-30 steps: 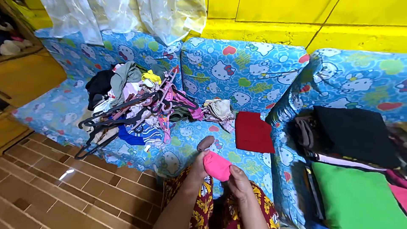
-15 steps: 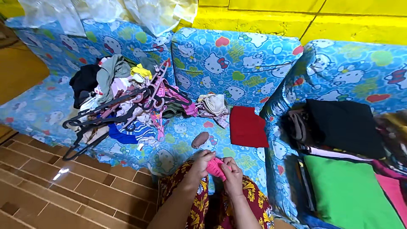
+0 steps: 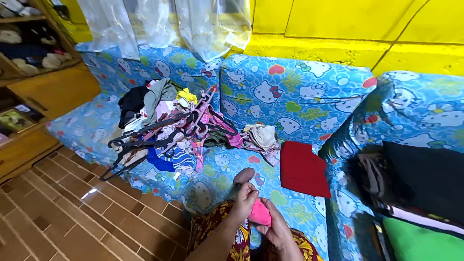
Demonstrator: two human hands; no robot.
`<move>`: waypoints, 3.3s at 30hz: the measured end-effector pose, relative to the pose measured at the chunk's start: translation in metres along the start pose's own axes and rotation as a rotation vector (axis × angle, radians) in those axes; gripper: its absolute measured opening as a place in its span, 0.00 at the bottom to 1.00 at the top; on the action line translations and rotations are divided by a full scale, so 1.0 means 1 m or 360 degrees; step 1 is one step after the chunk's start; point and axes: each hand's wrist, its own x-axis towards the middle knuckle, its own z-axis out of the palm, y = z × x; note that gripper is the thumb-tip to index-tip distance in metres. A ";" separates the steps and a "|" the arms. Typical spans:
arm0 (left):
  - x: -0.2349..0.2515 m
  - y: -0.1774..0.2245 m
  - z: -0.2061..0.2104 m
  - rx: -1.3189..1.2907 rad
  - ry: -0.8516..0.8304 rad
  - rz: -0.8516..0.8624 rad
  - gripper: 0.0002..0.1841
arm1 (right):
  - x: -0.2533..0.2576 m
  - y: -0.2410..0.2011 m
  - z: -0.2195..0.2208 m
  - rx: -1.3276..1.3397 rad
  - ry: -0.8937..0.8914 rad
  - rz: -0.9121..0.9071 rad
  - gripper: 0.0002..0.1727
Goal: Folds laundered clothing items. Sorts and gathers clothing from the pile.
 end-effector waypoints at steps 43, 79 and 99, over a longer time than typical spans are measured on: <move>0.016 0.176 -0.239 0.1767 0.0370 -0.0377 0.19 | 0.030 0.022 -0.010 -0.1708 0.0232 -0.0871 0.34; -0.010 0.083 -0.155 0.1108 0.0123 -0.0614 0.17 | 0.052 0.001 0.135 -0.1412 0.0129 -0.0968 0.13; -0.019 0.091 -0.168 0.1314 0.0136 -0.0615 0.17 | 0.046 -0.003 0.140 -0.2020 0.0129 -0.0839 0.17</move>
